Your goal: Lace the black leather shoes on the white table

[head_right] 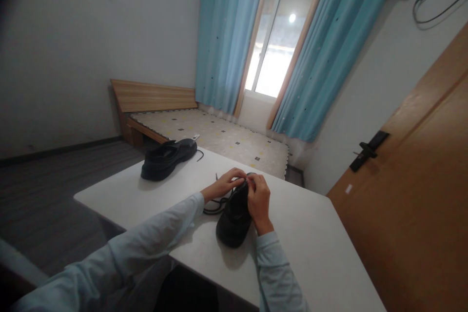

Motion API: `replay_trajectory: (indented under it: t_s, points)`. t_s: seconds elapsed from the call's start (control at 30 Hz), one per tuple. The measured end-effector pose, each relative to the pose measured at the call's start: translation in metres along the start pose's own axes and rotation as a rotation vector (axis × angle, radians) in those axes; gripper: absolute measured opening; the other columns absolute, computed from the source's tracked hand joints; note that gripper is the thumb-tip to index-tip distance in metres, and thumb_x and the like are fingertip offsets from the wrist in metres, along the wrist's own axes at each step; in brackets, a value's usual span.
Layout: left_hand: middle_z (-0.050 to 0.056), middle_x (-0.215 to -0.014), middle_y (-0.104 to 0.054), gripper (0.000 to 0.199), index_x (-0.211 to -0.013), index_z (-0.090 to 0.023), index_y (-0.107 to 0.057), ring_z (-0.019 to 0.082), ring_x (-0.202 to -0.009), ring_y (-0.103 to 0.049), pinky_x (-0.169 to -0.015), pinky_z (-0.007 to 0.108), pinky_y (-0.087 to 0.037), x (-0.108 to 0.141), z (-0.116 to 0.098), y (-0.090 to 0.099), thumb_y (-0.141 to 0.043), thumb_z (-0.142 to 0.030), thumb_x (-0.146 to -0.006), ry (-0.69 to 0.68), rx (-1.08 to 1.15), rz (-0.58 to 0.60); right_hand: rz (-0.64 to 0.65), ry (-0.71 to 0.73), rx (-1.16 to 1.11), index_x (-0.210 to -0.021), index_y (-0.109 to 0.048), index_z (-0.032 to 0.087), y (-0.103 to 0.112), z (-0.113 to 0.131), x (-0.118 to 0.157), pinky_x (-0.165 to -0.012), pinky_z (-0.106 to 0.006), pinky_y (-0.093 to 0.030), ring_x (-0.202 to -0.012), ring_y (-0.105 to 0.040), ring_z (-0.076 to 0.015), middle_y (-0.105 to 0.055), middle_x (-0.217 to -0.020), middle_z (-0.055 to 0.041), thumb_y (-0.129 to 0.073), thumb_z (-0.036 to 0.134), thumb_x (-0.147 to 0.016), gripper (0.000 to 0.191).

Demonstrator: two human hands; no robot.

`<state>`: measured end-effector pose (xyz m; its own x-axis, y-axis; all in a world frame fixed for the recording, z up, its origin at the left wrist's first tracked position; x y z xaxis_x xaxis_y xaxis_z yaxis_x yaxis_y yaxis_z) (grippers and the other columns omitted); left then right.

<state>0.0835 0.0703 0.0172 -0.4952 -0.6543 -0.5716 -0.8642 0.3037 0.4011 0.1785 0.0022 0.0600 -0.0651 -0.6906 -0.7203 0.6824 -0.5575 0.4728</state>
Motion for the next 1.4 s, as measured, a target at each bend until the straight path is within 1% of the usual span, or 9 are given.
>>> replay_trajectory:
  t_s: [0.17, 0.27, 0.4, 0.53, 0.63, 0.77, 0.97, 1.1, 1.4]
  points:
    - [0.006, -0.102, -0.06, 0.024, -0.098, -0.017, -0.066, 0.016, -0.099, -0.055, -0.094, 0.027, -0.04, -0.003, -0.012, -0.003, -0.048, -0.027, -0.087, -0.036, -0.017, 0.048, -0.037, -0.041, -0.034, -0.081, -0.058, 0.019, 0.005, -0.006, 0.001, -0.075, -0.031, -0.044, -0.08, -0.055, -0.0184, -0.058, -0.082, -0.0045, -0.046, 0.03, -0.086, 0.018]
    - [0.006, -0.098, -0.062, 0.024, -0.094, -0.016, -0.068, 0.016, -0.094, -0.056, -0.089, 0.026, -0.042, -0.006, -0.013, -0.002, -0.05, -0.029, -0.086, -0.006, -0.067, 0.036, -0.053, -0.081, -0.057, -0.081, -0.058, 0.018, 0.007, -0.011, 0.002, -0.075, -0.032, -0.044, -0.079, -0.055, -0.0185, -0.059, -0.082, -0.0051, -0.044, 0.034, -0.087, 0.022]
    - [0.004, -0.088, -0.063, 0.023, -0.085, -0.015, -0.067, 0.015, -0.085, -0.057, -0.081, 0.023, -0.043, -0.012, -0.016, -0.004, -0.049, -0.03, -0.086, 0.038, -0.13, 0.064, -0.08, -0.136, -0.041, -0.091, -0.057, 0.017, 0.011, -0.021, 0.003, -0.078, -0.034, -0.043, -0.087, -0.054, -0.0198, -0.06, -0.092, -0.0079, -0.037, 0.035, -0.088, 0.027]
    - [0.001, -0.081, -0.065, 0.023, -0.081, -0.016, -0.066, 0.013, -0.078, -0.057, -0.075, 0.021, -0.043, -0.024, -0.019, -0.004, -0.047, -0.029, -0.086, 0.095, -0.162, 0.076, -0.079, -0.178, 0.05, -0.094, -0.057, 0.016, 0.013, -0.037, 0.004, -0.073, -0.034, -0.044, -0.084, -0.052, -0.0212, -0.056, -0.091, -0.0084, -0.047, 0.029, -0.078, 0.023]
    - [0.001, -0.079, -0.067, 0.027, -0.081, -0.015, -0.065, 0.013, -0.077, -0.059, -0.074, 0.021, -0.043, -0.036, -0.026, 0.002, -0.042, -0.029, -0.088, 0.107, -0.132, 0.01, -0.094, -0.279, 0.049, -0.09, -0.058, 0.017, 0.016, -0.055, 0.004, -0.07, -0.033, -0.044, -0.077, -0.053, -0.0203, -0.055, -0.085, -0.0064, -0.051, 0.026, -0.07, 0.023]
    - [0.001, -0.072, -0.068, 0.027, -0.09, -0.014, -0.065, 0.012, -0.069, -0.061, -0.066, 0.02, -0.045, -0.045, -0.027, -0.003, -0.044, -0.03, -0.088, 0.128, -0.052, -0.011, 0.003, -0.493, -0.121, -0.086, -0.059, 0.018, 0.009, -0.081, 0.008, -0.058, -0.029, -0.046, -0.065, -0.055, -0.0178, -0.057, -0.074, -0.0027, -0.052, 0.029, -0.066, 0.024]
    - [0.003, -0.081, -0.071, 0.016, -0.087, -0.017, -0.07, 0.014, -0.076, -0.062, -0.072, 0.022, -0.044, -0.038, -0.026, -0.026, -0.058, -0.024, -0.08, 0.057, -0.211, 0.071, 0.171, -0.774, -0.399, -0.079, -0.056, 0.018, 0.004, -0.096, 0.018, -0.049, -0.027, -0.049, -0.051, -0.056, -0.0126, -0.058, -0.068, 0.0003, -0.053, 0.026, -0.064, 0.018]
    - [0.004, -0.081, -0.071, 0.014, -0.087, -0.016, -0.07, 0.015, -0.076, -0.062, -0.072, 0.023, -0.044, -0.034, -0.028, -0.035, -0.059, -0.017, -0.078, 0.023, -0.224, 0.11, 0.239, -0.822, -0.495, -0.079, -0.055, 0.018, 0.007, -0.095, 0.019, -0.053, -0.028, -0.052, -0.052, -0.06, -0.0127, -0.059, -0.067, 0.0002, -0.052, 0.018, -0.064, 0.015]
    - [0.007, -0.084, -0.062, 0.014, -0.083, -0.015, -0.069, 0.017, -0.08, -0.058, -0.077, 0.025, -0.044, -0.032, -0.034, -0.045, -0.055, -0.014, -0.08, -0.021, -0.431, 0.158, 0.273, -0.9, -0.626, -0.083, -0.055, 0.018, 0.009, -0.098, 0.024, -0.056, -0.028, -0.053, -0.055, -0.062, -0.0134, -0.062, -0.065, 0.0004, -0.054, 0.011, -0.062, 0.021]
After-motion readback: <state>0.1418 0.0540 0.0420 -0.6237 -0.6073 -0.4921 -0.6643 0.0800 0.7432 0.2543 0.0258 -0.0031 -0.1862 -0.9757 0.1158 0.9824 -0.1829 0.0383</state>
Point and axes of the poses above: each hand's wrist, its own x-axis away from the middle knuckle, its own y-axis out of the back of the hand, z = x × y, the point moved 10 cm from there along -x, towards the middle knuckle
